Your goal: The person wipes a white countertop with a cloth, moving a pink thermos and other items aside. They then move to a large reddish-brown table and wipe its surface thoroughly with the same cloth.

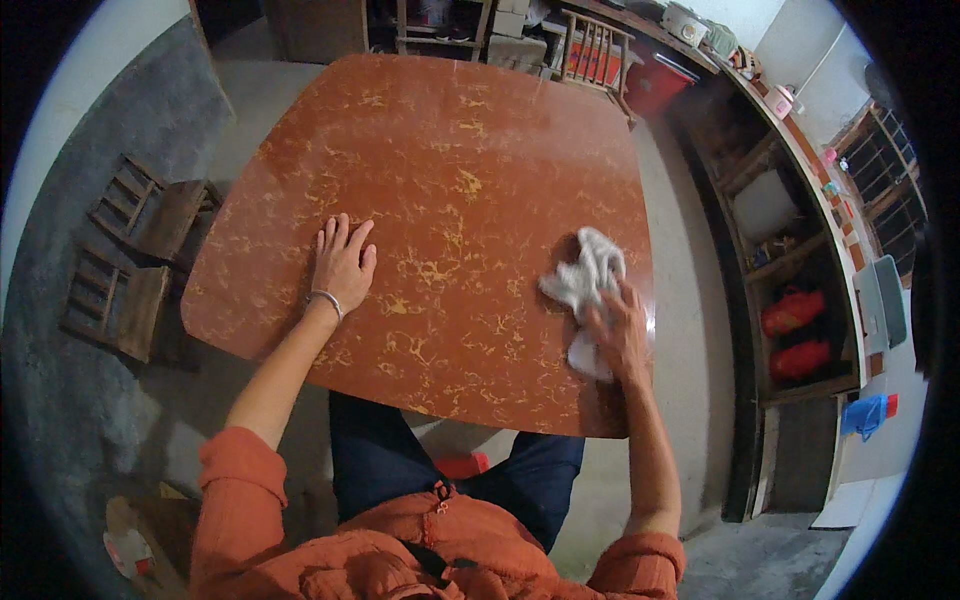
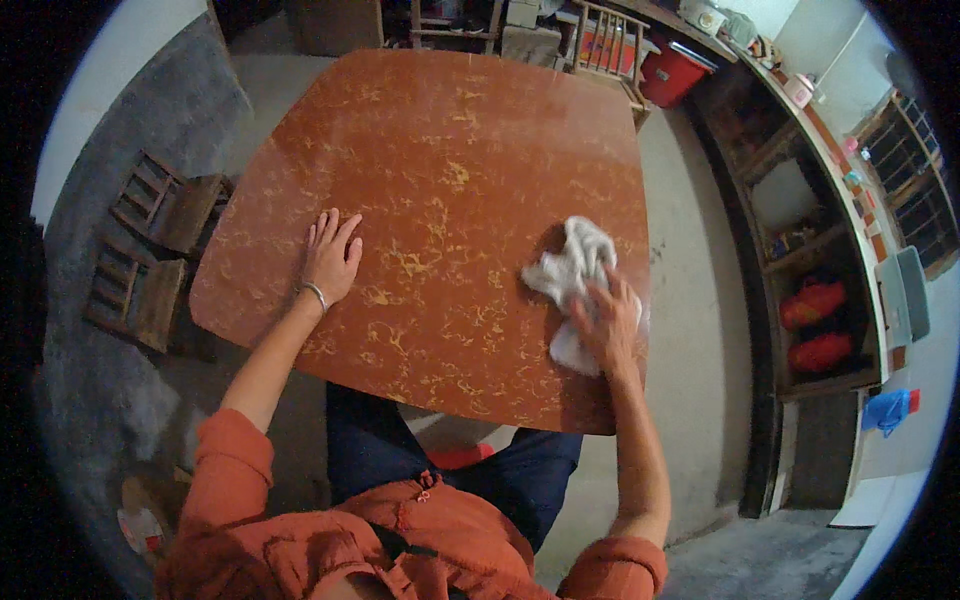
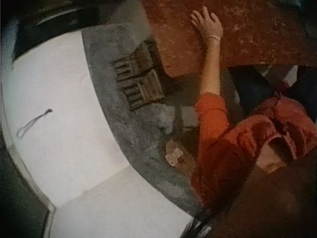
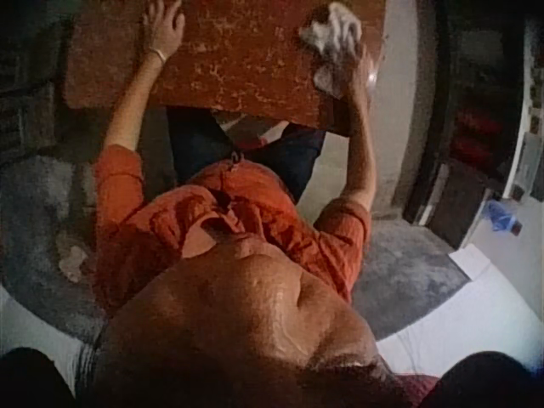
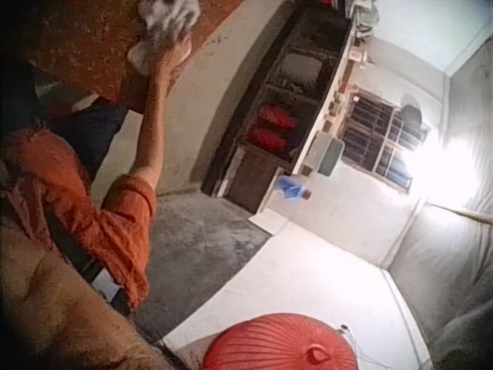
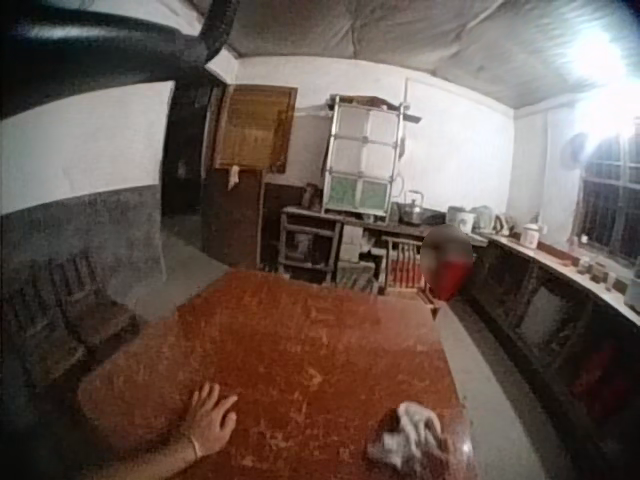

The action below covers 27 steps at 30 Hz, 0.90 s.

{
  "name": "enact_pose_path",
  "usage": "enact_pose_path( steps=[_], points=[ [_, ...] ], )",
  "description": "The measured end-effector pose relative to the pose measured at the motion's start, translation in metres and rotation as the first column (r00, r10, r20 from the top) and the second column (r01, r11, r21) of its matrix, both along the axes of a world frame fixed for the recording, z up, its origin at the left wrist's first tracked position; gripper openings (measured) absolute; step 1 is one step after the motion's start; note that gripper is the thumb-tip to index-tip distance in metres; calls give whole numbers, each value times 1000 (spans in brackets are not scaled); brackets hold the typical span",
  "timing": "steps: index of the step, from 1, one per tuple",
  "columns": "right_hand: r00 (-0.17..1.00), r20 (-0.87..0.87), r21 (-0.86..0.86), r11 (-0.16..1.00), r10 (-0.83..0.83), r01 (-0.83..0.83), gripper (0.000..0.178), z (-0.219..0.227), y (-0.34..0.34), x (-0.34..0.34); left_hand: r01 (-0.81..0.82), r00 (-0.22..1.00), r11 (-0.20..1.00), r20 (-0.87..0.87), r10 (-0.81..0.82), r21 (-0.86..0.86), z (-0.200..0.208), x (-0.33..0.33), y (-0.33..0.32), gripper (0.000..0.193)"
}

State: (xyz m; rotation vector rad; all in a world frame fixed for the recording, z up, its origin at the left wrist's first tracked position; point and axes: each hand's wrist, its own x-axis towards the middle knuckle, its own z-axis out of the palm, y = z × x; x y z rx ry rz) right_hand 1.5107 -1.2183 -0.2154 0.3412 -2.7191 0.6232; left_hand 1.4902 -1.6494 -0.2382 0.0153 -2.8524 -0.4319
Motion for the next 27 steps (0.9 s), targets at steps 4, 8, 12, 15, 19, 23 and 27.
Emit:
enact_pose_path(
  steps=[4, 8, 12, 15, 19, 23, 27],
  points=[
    [982, -184, -15, 999, -38, 36, 40, -23, -46, -69, 5, 1000, 1000, 18, -5, 13, 7, -1, 4, 45],
    [908, -208, -59, 922, 365, -384, 33, -12, -145, -24, -25, 999, 1000, 38, 25, 6, 5, 1, -9, 45],
    [742, -6, -79, 739, 670, -669, 33, 8, -131, 73, -6, 1000, 1000, 13, 6, -11, 1, 4, -11, 45],
    [815, 95, -55, 820, 572, -569, 36, 15, -78, 121, 13, 1000, 1000, -26, -13, -16, -4, 1, -2, 45],
    [970, 94, 38, 972, 226, -230, 36, 4, -2, 99, 4, 999, 1000, -44, -5, -8, -8, 4, -2, 44],
    [995, 55, -26, 996, -78, 80, 35, 18, 2, 11, 3, 1000, 1000, -19, -3, 2, -1, 2, -1, 45],
    [990, -137, -15, 999, -40, 39, 35, -5, -48, -54, 13, 1000, 999, -25, -12, 39, 2, -1, 1, 45]
  ],
)
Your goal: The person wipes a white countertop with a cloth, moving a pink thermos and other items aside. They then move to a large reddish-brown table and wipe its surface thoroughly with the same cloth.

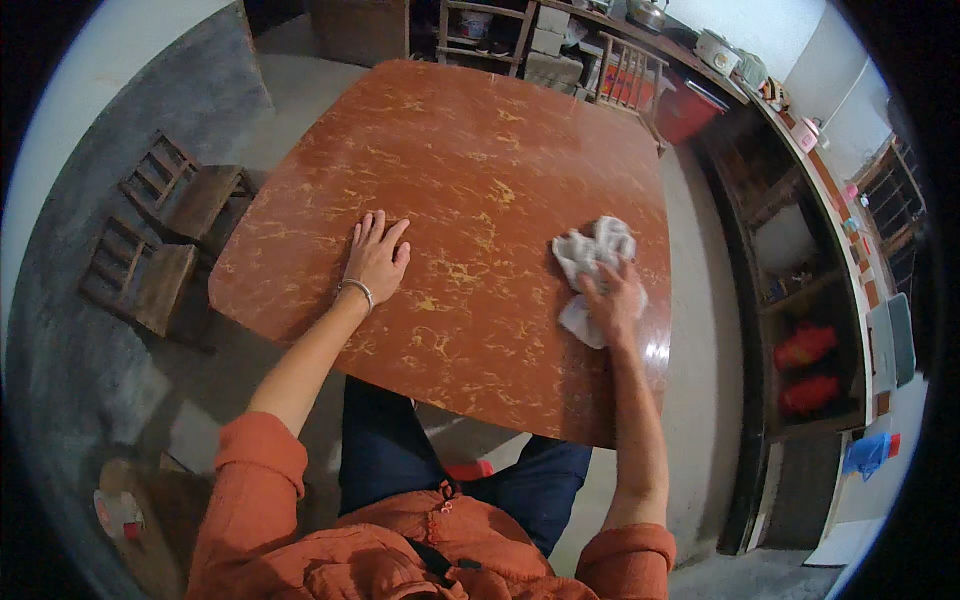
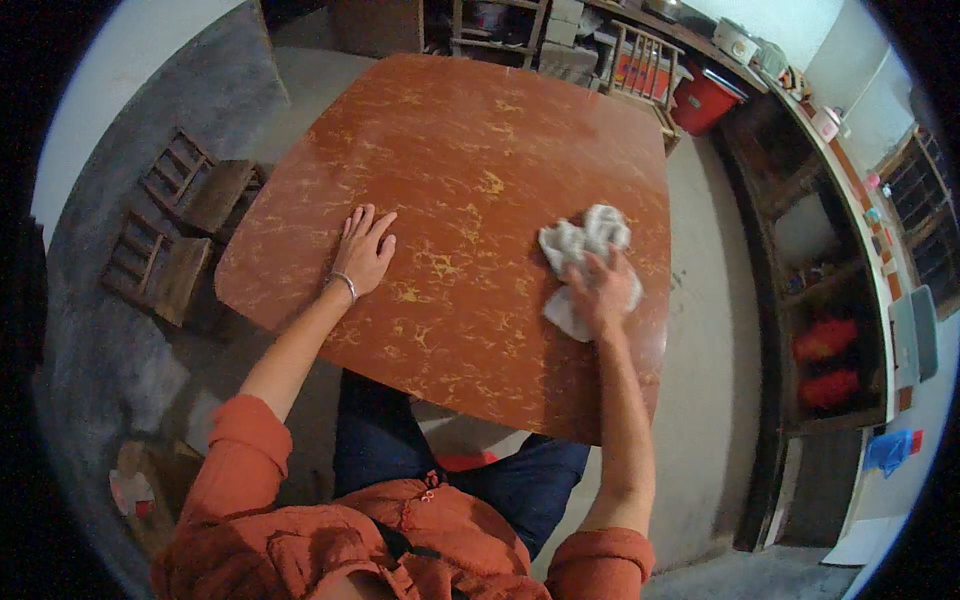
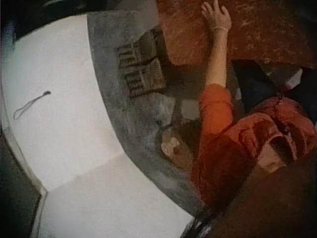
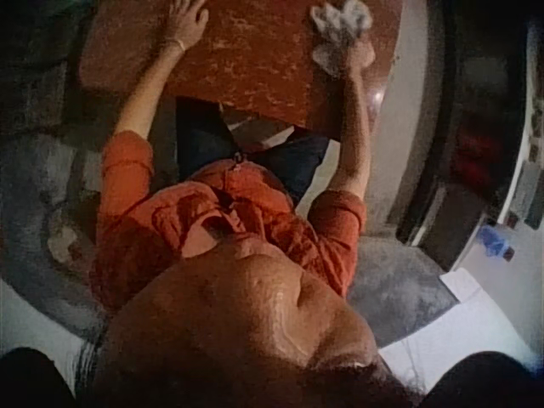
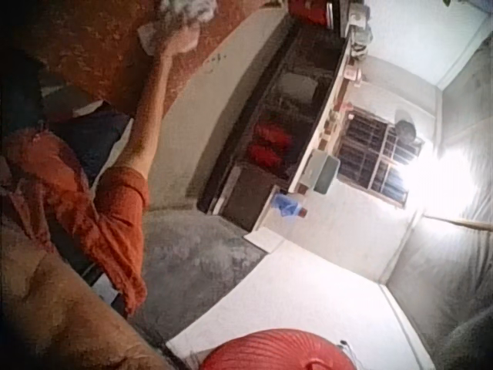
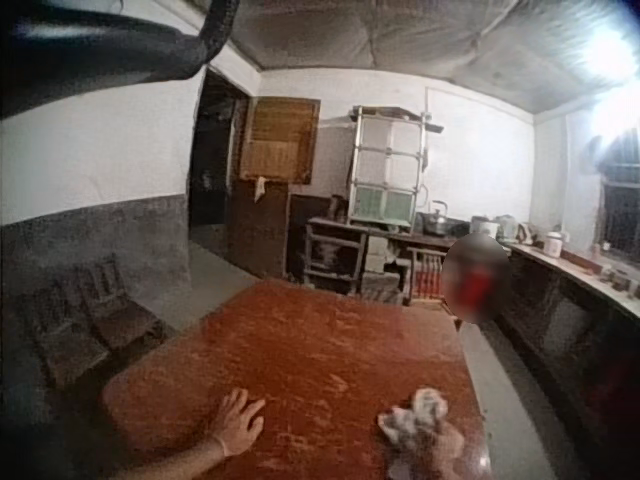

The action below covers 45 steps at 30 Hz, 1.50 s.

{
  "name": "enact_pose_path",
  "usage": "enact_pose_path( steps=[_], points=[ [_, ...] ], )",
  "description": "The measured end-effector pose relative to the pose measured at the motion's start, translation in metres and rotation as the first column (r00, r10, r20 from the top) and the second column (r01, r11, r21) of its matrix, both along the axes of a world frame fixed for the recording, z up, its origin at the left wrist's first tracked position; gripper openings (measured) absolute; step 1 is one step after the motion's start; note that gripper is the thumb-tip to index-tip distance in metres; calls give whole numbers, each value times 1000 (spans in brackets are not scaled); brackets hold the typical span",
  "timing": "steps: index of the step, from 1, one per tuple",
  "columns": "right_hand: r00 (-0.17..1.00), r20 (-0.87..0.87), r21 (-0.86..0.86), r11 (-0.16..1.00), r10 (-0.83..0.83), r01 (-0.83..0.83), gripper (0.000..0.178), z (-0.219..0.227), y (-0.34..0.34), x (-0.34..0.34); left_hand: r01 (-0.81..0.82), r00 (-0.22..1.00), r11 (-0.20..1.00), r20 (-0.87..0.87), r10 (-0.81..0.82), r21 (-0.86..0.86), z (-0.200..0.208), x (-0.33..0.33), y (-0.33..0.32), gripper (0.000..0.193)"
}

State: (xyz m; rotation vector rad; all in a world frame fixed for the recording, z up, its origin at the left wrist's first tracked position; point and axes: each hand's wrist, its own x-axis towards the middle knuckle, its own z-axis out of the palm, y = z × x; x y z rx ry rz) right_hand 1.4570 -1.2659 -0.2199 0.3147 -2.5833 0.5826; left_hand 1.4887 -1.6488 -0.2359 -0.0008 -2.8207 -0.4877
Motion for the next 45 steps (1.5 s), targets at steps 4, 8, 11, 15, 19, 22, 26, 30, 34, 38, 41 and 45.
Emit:
enact_pose_path(
  steps=[4, 8, 11, 15, 19, 22, 26, 30, 34, 38, 41, 45],
  points=[
    [895, -17, -18, 894, 447, -447, 33, -6, -80, 46, -10, 1000, 1000, 23, 10, 9, -3, 2, -9, 45],
    [792, 186, -28, 808, 582, -588, 32, 17, -54, 142, -4, 1000, 1000, -1, 4, -6, -9, 4, -9, 45],
    [896, 200, 27, 911, 397, -411, 32, 22, 0, 185, -15, 1000, 1000, 17, 15, -5, -4, 6, -7, 45],
    [984, 101, 37, 988, 145, -149, 36, 6, 73, 171, -17, 999, 1000, 37, 17, -9, 0, 4, 2, 45],
    [987, 125, -21, 995, -99, 102, 33, 11, 75, 99, -23, 999, 1000, 37, 23, -18, -1, 2, -4, 45],
    [987, 142, -54, 995, -72, 80, 34, 8, 63, 84, -9, 1000, 1000, 22, 9, -12, -5, -1, -4, 45],
    [960, 170, 58, 970, 222, -235, 33, 16, 32, 142, -18, 1000, 999, 21, 18, -41, -8, 0, -10, 45],
    [950, 215, 27, 971, 228, -239, 35, 14, 54, 168, -35, 999, 999, 18, 35, -33, -3, 5, -5, 45],
    [980, 193, -33, 998, -47, 54, 36, 11, 78, 109, -35, 999, 998, 19, 36, -46, -4, 3, -4, 45],
    [979, 44, 96, 976, -199, 194, 39, -2, 78, 11, -13, 1000, 999, 10, 13, -33, -3, -2, 2, 45],
    [997, 21, 67, 996, -68, 66, 40, -2, 11, -19, -20, 999, 1000, 26, 20, -13, 3, -2, 5, 44],
    [846, -43, 73, 846, 532, -528, 35, -21, -93, 25, -27, 999, 999, 26, 28, -21, -6, -1, -13, 44]
  ],
)
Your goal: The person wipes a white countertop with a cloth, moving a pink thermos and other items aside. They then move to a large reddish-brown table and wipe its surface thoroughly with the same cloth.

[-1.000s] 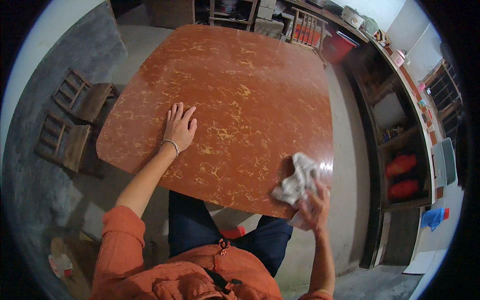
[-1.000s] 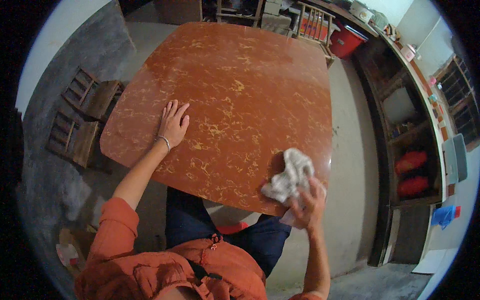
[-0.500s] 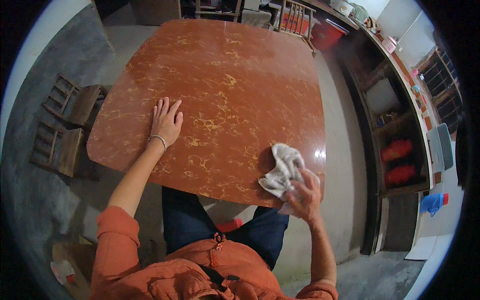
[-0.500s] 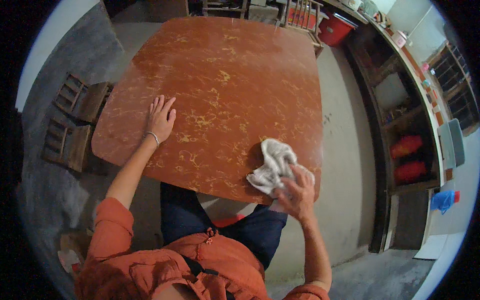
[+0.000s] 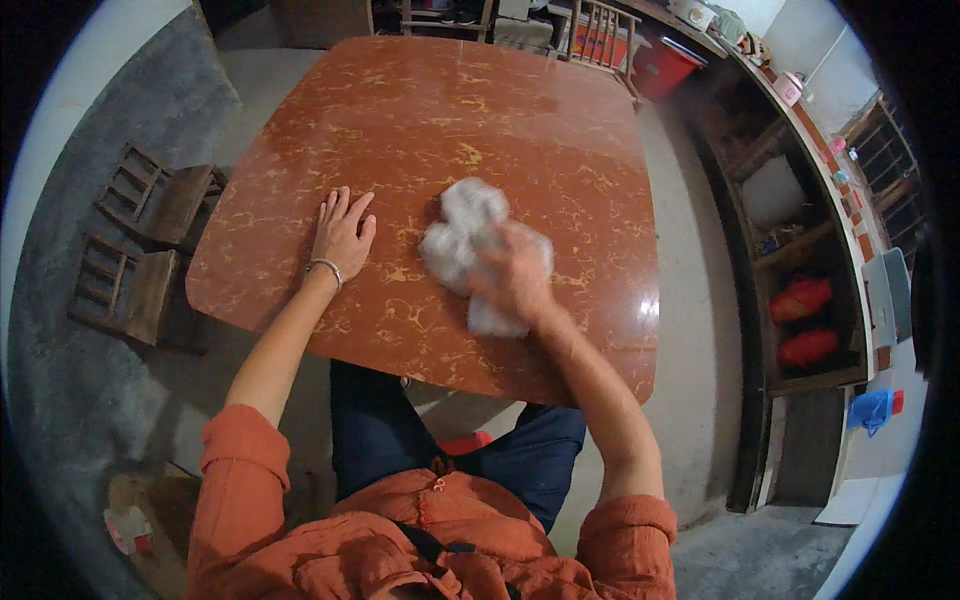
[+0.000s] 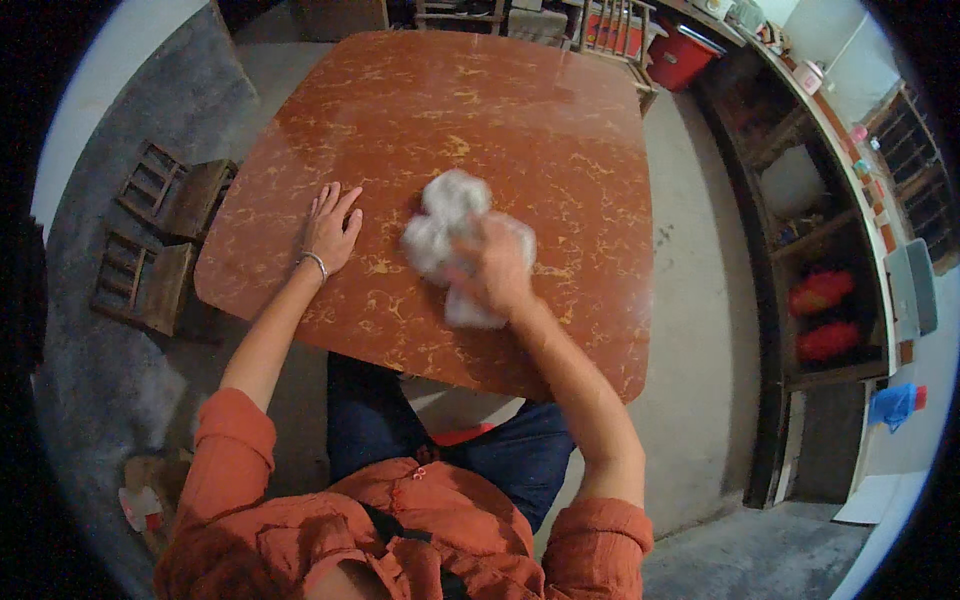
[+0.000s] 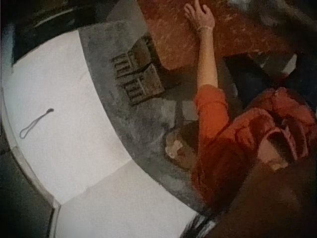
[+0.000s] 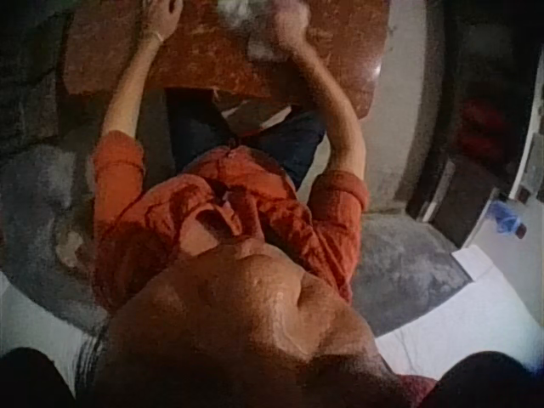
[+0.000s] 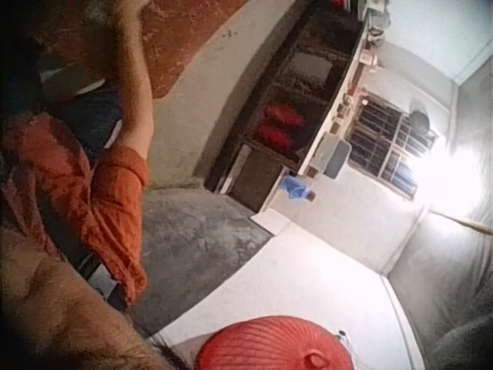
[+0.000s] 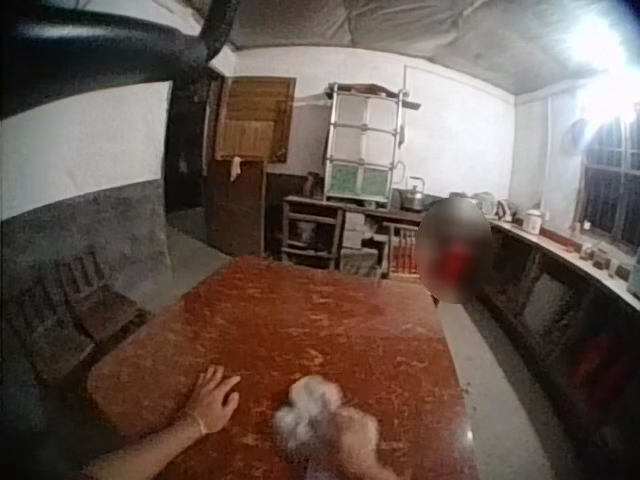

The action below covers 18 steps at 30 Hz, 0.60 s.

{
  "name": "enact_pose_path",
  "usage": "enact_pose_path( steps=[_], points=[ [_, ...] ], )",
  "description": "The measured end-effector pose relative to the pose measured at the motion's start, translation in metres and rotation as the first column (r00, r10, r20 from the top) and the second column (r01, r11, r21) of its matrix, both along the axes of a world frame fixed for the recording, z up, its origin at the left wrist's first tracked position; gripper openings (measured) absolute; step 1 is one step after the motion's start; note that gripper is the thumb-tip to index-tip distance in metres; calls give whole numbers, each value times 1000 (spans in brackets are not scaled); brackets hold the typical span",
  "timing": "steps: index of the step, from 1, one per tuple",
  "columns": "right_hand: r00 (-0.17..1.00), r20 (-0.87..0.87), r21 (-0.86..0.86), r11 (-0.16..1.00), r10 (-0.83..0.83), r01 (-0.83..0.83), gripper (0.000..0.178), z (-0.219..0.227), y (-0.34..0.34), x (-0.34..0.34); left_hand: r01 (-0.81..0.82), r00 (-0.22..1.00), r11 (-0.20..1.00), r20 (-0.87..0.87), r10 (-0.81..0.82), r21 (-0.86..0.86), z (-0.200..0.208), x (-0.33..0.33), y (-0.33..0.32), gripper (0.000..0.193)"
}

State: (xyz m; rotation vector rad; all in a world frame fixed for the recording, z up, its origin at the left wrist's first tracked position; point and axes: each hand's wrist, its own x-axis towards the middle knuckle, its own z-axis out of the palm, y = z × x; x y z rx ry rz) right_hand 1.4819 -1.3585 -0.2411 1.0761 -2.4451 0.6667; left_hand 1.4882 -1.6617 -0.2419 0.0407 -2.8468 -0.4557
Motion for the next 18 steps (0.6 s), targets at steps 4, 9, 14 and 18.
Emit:
enact_pose_path(
  steps=[4, 9, 14, 18],
  points=[
    [899, 261, 33, 927, 352, -373, 38, 37, 14, 98, -1, 1000, 1000, -10, 1, -12, -3, 2, 3, 44],
    [962, 262, 111, 992, -81, 53, 36, 34, 110, 92, 0, 999, 999, -46, -2, -41, 2, 4, 10, 45],
    [848, 131, 38, 857, -514, 513, 38, 28, 126, -20, 3, 998, 1000, -62, -4, -19, -1, 1, 12, 45],
    [851, 117, -24, 855, -512, 518, 43, 18, 56, -85, 29, 996, 999, -90, -28, 13, 1, -1, 12, 43]
  ],
)
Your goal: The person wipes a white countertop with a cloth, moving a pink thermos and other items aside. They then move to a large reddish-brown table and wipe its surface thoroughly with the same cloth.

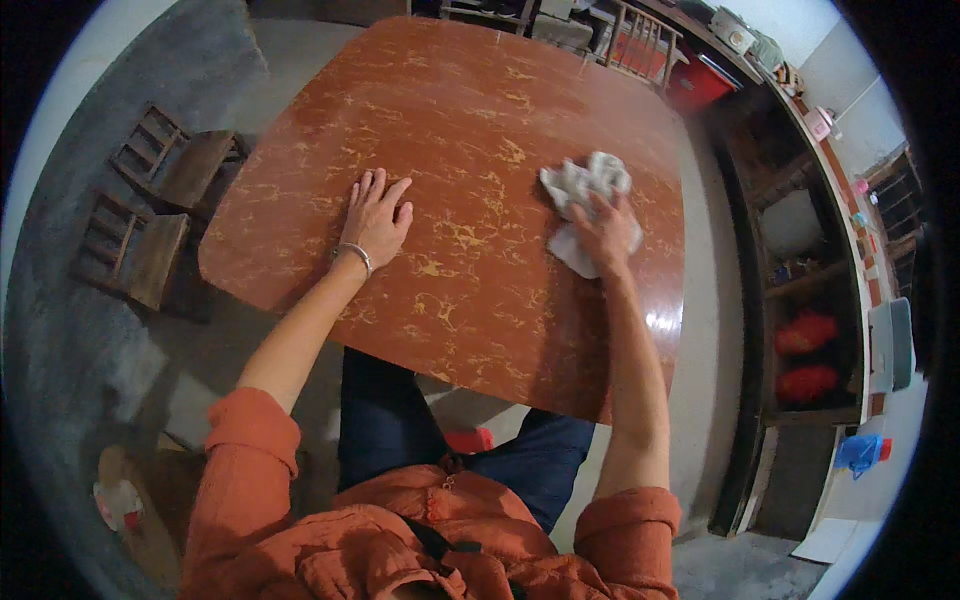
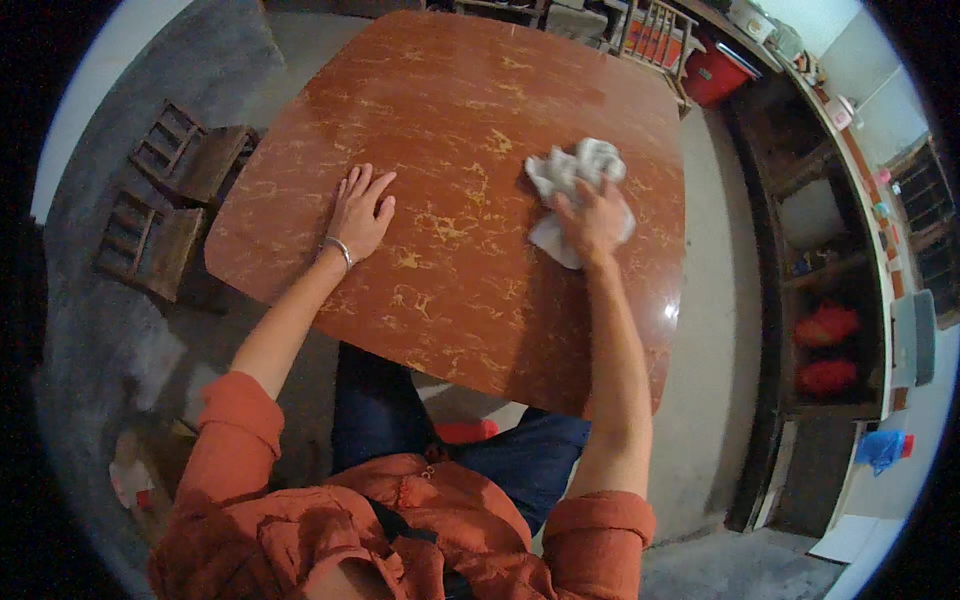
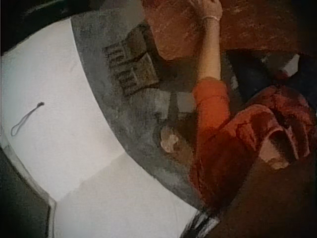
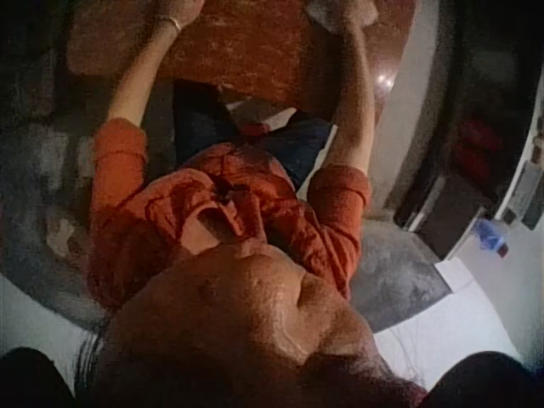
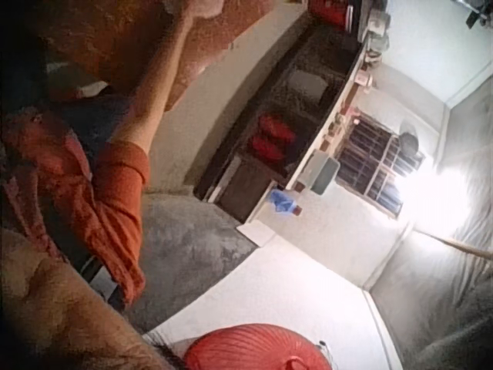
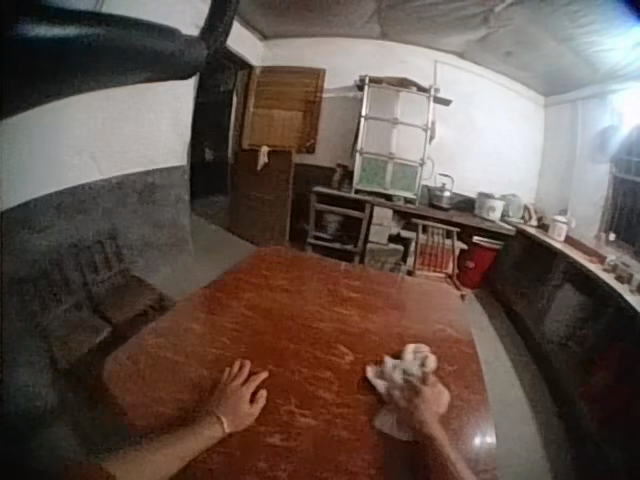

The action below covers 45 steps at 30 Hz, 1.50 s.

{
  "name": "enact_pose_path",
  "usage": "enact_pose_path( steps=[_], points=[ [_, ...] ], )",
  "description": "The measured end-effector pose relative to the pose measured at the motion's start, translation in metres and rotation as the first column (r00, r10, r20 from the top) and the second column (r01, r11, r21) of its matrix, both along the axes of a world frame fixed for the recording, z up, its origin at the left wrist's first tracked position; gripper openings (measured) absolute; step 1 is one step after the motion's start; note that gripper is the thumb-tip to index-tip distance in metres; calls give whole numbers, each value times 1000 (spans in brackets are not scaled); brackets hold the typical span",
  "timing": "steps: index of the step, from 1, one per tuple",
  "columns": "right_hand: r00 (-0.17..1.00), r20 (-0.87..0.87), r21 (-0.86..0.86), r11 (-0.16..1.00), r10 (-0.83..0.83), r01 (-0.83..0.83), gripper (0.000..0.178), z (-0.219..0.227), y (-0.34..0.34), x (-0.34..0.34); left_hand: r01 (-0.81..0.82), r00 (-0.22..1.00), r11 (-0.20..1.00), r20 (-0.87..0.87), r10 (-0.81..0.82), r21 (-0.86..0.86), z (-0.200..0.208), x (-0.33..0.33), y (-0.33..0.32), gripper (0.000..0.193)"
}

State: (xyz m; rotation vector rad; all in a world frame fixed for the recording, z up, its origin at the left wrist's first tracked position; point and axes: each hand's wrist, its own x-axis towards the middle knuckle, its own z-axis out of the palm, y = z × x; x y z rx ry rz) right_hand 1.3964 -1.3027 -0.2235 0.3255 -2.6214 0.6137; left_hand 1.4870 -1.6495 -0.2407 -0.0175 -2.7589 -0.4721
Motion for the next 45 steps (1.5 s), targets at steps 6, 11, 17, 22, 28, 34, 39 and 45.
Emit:
enact_pose_path(
  steps=[6, 11, 17, 22, 28, 34, 39, 45],
  points=[
    [775, -20, 10, 775, 632, -632, 39, -17, -125, 74, 35, 998, 990, -57, -27, 135, -15, -4, -20, 42],
    [508, 166, -99, 527, 845, -844, 32, 19, -60, 181, 7, 1000, 999, 8, -7, 54, -13, 0, -11, 40],
    [882, 162, 65, 887, 444, -458, 41, 14, 41, 155, -25, 999, 999, 45, 26, -30, -4, 3, -5, 40],
    [998, -27, 57, 997, -56, 57, 38, -3, 27, 32, -9, 999, 1000, 42, 9, -1, 2, 2, 0, 40],
    [941, -139, -59, 946, 309, -319, 31, -18, -113, 2, -37, 999, 997, 1, 37, 64, -6, 1, -10, 40],
    [671, 46, -47, 672, 740, -739, 34, -1, -114, 120, 24, 999, 996, -47, -20, 91, -10, 2, -14, 41],
    [766, 133, -235, 771, 628, -591, 38, 30, -57, 165, 22, 996, 993, -86, -12, 117, -10, 0, -10, 40],
    [995, 54, -203, 974, -88, 97, 41, 31, 61, 116, 296, 929, 848, -339, -148, 439, 30, 33, 14, 31]
  ],
)
